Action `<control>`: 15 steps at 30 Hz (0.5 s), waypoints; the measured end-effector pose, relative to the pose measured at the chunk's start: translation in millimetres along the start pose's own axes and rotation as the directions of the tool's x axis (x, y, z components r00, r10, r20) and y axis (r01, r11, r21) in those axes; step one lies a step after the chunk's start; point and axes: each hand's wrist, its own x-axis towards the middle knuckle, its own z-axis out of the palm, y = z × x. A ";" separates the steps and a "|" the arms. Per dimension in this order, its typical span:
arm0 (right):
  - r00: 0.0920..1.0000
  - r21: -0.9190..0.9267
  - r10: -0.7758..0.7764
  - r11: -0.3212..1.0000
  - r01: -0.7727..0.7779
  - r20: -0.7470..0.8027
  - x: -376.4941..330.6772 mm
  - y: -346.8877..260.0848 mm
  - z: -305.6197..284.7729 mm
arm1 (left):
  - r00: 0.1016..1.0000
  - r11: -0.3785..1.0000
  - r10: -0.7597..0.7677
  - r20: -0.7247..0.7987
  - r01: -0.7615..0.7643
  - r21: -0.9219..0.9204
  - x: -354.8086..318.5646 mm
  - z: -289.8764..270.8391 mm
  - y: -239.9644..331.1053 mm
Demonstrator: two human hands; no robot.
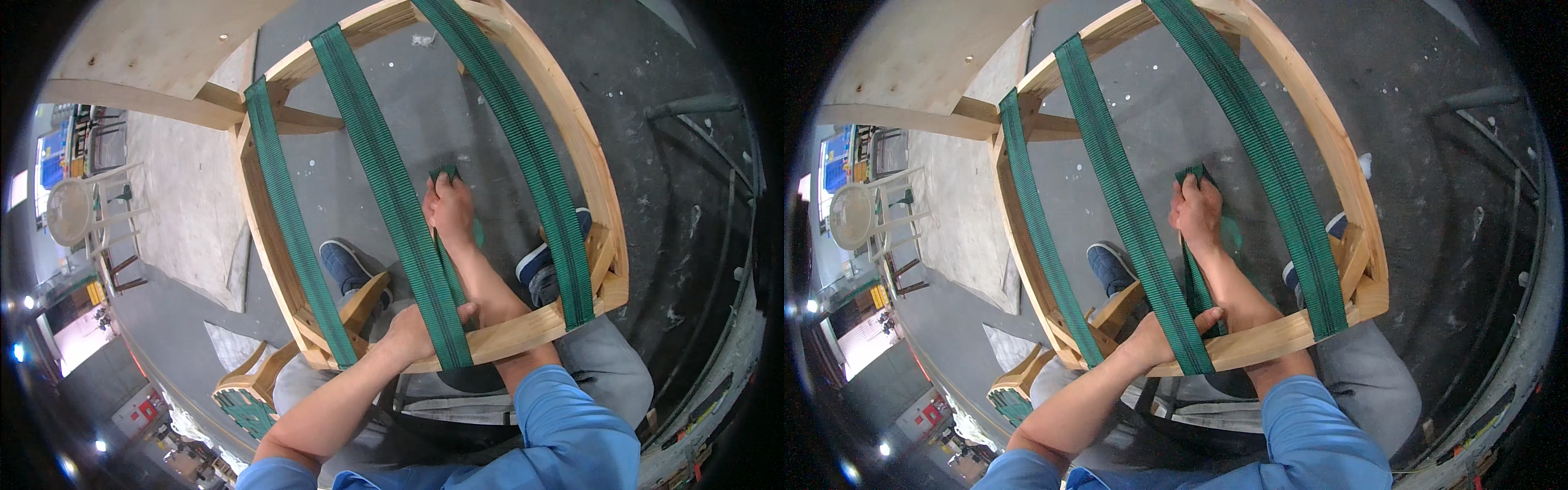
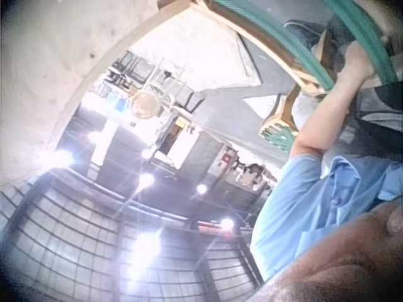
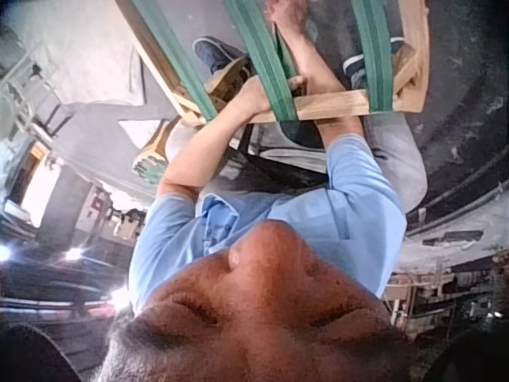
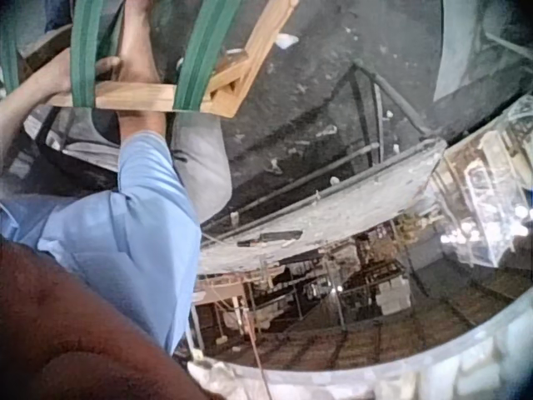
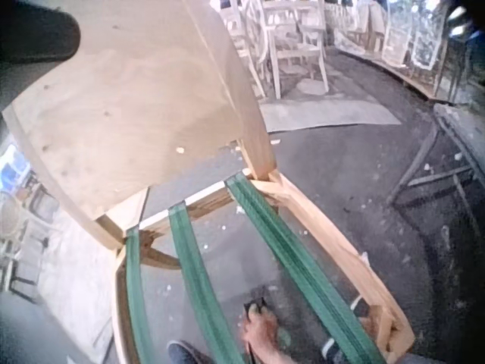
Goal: The person attaches green straps to a wooden chair frame by hand, positioning each strap and securing it with a pneumatic staple gun. The person works on multiple straps in sequence, adjusting their placement and stapling them to the frame.
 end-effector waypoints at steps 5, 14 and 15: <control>0.983 0.120 -0.122 0.987 0.106 0.136 -15.7 -20.0 10.5 | 0.999 0.991 0.021 -0.026 -0.024 -0.133 2.4 4.2 -6.4; 0.958 0.018 -0.046 0.999 0.043 0.282 -19.1 -21.9 3.0 | 0.831 0.822 0.507 -0.230 -0.546 -0.160 6.1 10.9 -15.1; 0.952 0.045 -0.028 0.999 0.015 0.306 -18.8 -21.0 -3.1 | 0.765 0.774 0.586 -0.267 -0.626 -0.093 4.6 10.6 -14.1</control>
